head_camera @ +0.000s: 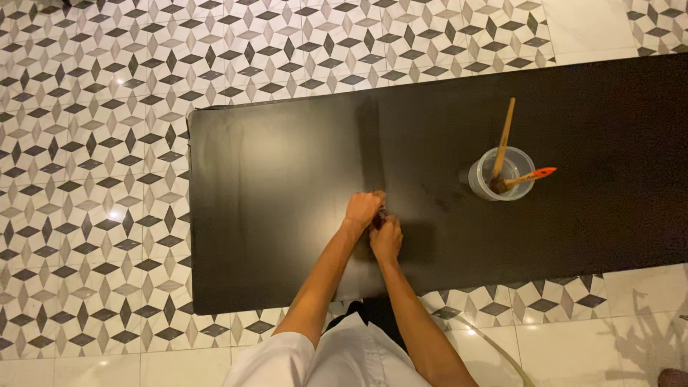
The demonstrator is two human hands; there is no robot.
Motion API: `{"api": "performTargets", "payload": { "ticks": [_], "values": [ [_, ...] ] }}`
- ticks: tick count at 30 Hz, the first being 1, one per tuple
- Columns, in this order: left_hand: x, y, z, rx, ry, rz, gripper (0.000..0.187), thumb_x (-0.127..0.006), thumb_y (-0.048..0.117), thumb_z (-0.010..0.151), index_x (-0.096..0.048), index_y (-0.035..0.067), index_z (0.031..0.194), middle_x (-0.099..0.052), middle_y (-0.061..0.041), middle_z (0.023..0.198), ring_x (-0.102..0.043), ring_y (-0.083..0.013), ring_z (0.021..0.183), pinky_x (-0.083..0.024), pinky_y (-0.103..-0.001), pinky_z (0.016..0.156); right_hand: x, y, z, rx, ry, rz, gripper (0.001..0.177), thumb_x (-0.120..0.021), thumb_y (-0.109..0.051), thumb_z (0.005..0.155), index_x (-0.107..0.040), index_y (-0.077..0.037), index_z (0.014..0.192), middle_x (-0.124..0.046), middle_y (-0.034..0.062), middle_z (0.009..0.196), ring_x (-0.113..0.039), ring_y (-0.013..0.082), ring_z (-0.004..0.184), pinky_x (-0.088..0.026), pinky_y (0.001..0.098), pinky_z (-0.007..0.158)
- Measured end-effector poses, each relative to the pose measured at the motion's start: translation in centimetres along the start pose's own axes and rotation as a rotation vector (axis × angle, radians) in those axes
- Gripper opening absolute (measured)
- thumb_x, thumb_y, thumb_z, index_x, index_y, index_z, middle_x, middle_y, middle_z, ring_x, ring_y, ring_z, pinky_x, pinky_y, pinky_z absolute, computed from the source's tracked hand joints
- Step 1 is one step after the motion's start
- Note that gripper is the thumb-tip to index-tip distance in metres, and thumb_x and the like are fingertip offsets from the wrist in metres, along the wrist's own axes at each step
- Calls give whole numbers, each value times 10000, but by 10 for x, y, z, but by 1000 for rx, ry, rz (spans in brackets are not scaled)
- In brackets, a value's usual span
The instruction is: The person applies a liquid from a container onto a black leather surface using a brush and then buffs the treated area with a cloth.
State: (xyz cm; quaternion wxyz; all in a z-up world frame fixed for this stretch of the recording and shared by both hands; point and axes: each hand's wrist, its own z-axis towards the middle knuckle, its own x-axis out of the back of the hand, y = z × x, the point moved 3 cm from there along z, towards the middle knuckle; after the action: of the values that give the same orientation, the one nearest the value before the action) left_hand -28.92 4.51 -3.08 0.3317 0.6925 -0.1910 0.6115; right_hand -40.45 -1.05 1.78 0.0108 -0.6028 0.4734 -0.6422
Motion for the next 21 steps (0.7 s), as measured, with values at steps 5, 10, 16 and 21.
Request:
{"api": "performTargets", "payload": {
  "ticks": [5, 10, 16, 21],
  "values": [
    [-3, 20, -22, -34, 5, 16, 147, -682, 255, 897, -647, 121, 948, -731, -99, 743, -740, -278, 682, -569, -400, 581, 7, 10, -25, -40, -18, 38, 383, -812, -169, 805, -588, 17, 1054, -654, 243, 1104, -654, 487, 1002, -531, 542, 849],
    [0, 40, -46, -55, 28, 16, 83, -664, 231, 895, -672, 157, 933, -731, -78, 744, -740, -264, 676, -567, -397, 598, 12, 29, -48, -5, -6, 45, 334, -792, -179, 867, -600, 15, 1059, -659, 254, 1087, -652, 491, 1009, -530, 545, 860],
    [2, 63, -73, -55, -22, 10, 86, -673, 187, 889, -687, 128, 950, -745, -74, 844, -747, -238, 733, -578, -370, 620, 29, 37, -81, 81, 22, 83, 342, -795, -123, 814, -590, 50, 1026, -648, 277, 1070, -660, 493, 970, -548, 524, 817],
    [5, 83, -97, -27, -57, -2, 92, -675, 166, 889, -680, 141, 978, -743, -59, 911, -747, -232, 812, -581, -370, 690, 46, 46, -103, 50, -59, 103, 406, -815, -158, 815, -578, 52, 1069, -643, 269, 1079, -662, 482, 988, -553, 509, 818]
  ]
}}
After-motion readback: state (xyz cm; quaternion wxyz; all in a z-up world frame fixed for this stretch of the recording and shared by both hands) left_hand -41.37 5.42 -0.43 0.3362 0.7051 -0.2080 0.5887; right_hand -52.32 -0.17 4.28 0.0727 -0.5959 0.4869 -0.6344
